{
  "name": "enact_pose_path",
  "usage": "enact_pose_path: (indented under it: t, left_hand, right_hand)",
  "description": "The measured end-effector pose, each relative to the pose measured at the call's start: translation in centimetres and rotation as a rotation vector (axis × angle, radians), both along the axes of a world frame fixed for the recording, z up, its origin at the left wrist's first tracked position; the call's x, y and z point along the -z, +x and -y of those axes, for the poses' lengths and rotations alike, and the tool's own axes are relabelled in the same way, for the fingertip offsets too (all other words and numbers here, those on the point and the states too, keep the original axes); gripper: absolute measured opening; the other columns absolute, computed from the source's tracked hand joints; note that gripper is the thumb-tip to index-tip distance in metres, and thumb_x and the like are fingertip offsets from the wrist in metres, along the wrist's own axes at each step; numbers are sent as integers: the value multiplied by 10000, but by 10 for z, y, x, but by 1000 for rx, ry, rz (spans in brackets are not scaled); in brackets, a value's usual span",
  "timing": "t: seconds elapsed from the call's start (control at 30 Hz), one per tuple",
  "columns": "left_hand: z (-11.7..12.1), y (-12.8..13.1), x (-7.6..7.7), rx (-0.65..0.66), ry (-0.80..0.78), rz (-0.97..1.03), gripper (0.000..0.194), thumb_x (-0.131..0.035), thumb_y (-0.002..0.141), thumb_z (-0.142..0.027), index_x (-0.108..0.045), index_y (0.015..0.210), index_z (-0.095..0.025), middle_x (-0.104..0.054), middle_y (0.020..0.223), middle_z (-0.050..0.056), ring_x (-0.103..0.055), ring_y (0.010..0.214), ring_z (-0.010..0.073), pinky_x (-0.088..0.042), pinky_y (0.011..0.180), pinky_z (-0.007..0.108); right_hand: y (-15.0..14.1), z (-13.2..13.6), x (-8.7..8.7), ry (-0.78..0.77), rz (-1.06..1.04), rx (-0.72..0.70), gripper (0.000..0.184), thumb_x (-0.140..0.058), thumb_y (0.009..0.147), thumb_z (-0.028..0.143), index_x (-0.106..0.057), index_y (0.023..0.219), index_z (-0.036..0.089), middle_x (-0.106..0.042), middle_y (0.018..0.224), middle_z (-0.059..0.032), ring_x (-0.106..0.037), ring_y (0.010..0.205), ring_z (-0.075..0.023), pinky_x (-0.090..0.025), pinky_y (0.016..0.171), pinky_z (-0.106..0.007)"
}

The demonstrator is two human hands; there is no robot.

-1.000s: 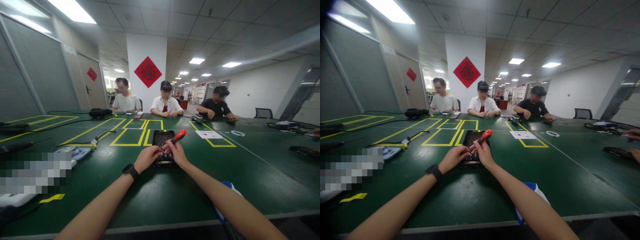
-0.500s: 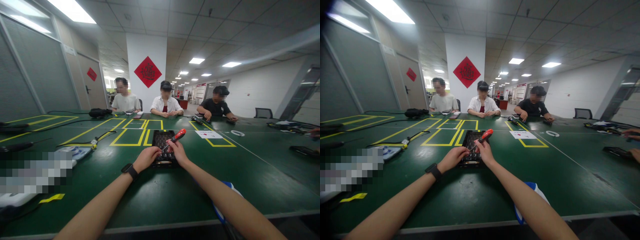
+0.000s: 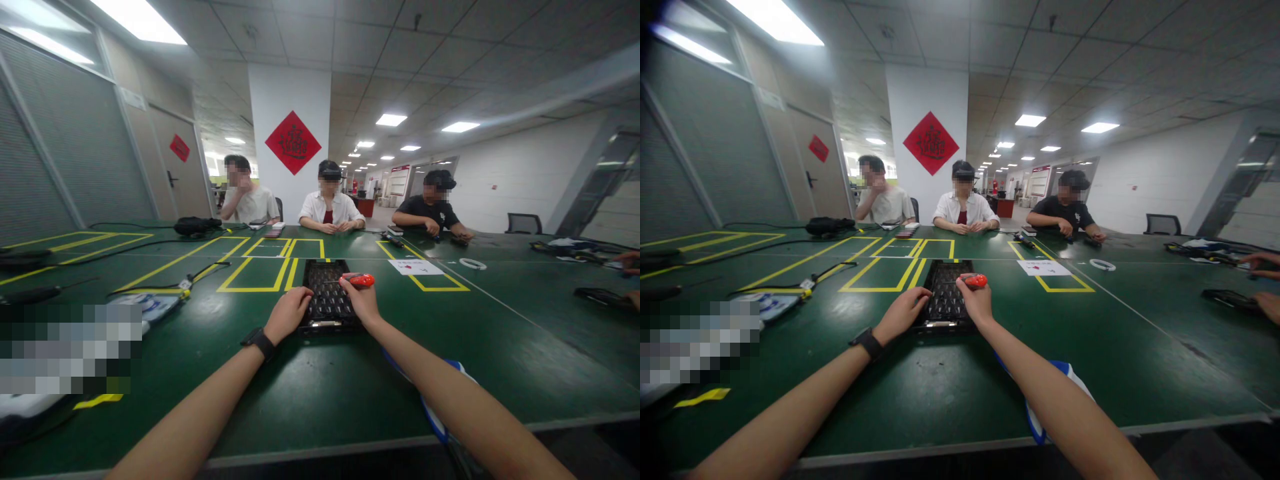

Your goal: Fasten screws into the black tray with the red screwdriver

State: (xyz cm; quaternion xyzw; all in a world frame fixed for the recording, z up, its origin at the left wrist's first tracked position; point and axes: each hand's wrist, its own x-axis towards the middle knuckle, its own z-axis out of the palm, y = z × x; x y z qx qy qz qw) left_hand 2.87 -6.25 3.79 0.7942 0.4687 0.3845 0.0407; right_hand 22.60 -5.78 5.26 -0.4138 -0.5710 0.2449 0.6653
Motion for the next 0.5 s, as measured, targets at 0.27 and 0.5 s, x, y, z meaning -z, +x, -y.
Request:
enact_pose_path:
  t: [0.27, 0.5]
  left_hand:
    - [2, 0, -1, 30, -1, 5, 222, -393, 834, -253, -597, 890, -188, -606, 888, 60, -545, 856, 180, -410, 801, 303]
    - [0, 0, 0, 45, 6, -7, 224, -394, 833, -262, -603, 864, -186, -605, 862, 60, -544, 840, 179, -408, 784, 299]
  right_hand:
    - [1, -3, 2, -72, 108, 24, 241, -580, 652, 371, -660, 745, 164, -608, 562, -15, -563, 537, -171, -423, 564, -277]
    - [0, 2, -2, -67, 153, 44, 235, -563, 668, 370, -657, 745, 168, -626, 606, -24, -577, 566, -176, -435, 598, -286]
